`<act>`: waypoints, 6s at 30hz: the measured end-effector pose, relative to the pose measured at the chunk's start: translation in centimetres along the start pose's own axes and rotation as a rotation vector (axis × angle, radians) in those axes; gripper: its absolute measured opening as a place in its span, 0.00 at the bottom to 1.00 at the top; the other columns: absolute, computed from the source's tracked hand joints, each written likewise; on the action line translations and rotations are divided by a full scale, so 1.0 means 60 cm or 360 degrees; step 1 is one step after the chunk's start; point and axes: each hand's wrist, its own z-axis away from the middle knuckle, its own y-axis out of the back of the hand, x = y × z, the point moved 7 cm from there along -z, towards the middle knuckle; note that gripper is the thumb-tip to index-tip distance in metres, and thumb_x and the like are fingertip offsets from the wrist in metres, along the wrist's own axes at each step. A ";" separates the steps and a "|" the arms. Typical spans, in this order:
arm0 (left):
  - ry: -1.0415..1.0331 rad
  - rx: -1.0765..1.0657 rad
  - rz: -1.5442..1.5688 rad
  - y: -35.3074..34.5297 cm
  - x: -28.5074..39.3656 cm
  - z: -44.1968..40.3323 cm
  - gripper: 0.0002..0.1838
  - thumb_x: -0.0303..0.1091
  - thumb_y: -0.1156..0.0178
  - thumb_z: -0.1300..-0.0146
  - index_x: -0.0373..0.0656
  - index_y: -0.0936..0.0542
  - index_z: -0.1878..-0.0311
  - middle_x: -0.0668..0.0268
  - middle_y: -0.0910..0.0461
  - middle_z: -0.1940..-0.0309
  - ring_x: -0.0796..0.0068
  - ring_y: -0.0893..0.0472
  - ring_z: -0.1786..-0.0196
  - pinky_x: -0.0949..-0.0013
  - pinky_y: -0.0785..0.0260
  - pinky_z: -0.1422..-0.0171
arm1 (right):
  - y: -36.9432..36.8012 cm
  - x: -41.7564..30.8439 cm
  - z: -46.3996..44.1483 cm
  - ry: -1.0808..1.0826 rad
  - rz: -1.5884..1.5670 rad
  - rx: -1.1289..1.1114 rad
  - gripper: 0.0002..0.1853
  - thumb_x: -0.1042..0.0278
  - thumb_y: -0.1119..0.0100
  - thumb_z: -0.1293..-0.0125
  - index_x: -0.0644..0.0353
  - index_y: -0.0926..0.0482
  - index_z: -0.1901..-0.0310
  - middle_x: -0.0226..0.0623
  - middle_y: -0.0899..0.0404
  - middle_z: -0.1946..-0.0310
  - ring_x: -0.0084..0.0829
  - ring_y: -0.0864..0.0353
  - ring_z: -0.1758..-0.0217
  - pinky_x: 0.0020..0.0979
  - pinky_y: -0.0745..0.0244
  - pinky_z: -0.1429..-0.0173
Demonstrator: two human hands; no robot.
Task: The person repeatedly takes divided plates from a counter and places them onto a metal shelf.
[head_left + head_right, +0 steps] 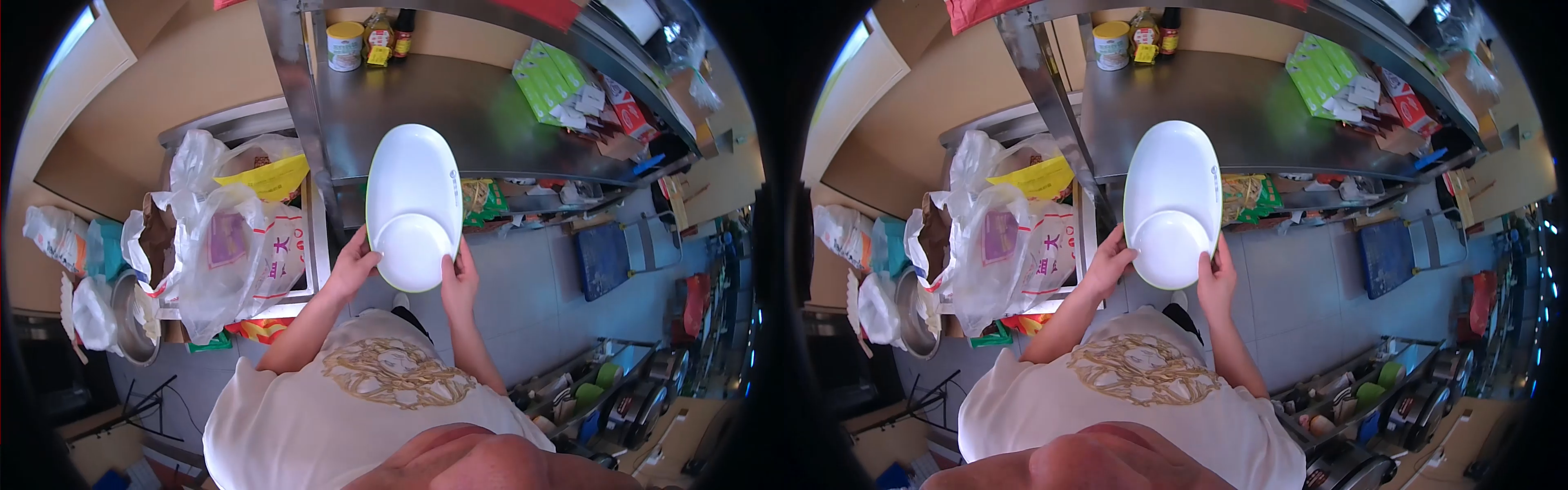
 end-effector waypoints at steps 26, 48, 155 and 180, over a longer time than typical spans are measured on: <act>-0.1001 0.1270 -0.1569 0.038 0.156 -0.221 0.37 0.30 0.39 0.40 0.23 0.41 0.30 0.30 0.27 0.42 0.34 0.25 0.39 0.49 0.32 0.33 | -0.160 -0.036 -0.400 0.0638 0.1153 -0.0667 0.13 0.64 0.41 0.32 0.68 0.22 0.57 0.51 0.17 0.69 0.54 0.17 0.64 0.49 0.23 0.56; -0.1030 0.1299 -0.1964 0.006 0.151 -0.217 0.66 0.62 0.22 0.60 0.27 0.44 0.26 0.38 0.37 0.28 0.40 0.32 0.28 0.52 0.38 0.25 | -0.169 -0.005 -0.455 0.0688 0.1089 -0.0595 0.16 0.58 0.47 0.26 0.62 0.21 0.66 0.50 0.18 0.74 0.55 0.18 0.70 0.49 0.25 0.65; -0.0015 0.3378 0.2024 0.565 -0.971 1.465 0.14 0.39 0.41 0.34 0.40 0.15 0.55 0.66 0.16 0.65 0.75 0.18 0.64 0.67 0.24 0.63 | -1.052 -0.036 1.662 -0.0703 -0.0281 -0.3866 0.27 0.60 0.54 0.19 0.51 0.45 0.81 0.21 0.49 0.89 0.16 0.53 0.88 0.27 0.59 0.83; -0.0370 0.4590 0.1031 0.825 -0.594 1.977 0.29 0.36 0.39 0.30 0.32 0.33 0.31 0.51 0.22 0.40 0.62 0.20 0.40 0.64 0.25 0.37 | -1.276 0.164 2.348 0.1345 -0.0113 -0.4488 0.23 0.64 0.43 0.28 0.68 0.28 0.36 0.56 0.20 0.44 0.45 0.16 0.45 0.39 0.20 0.44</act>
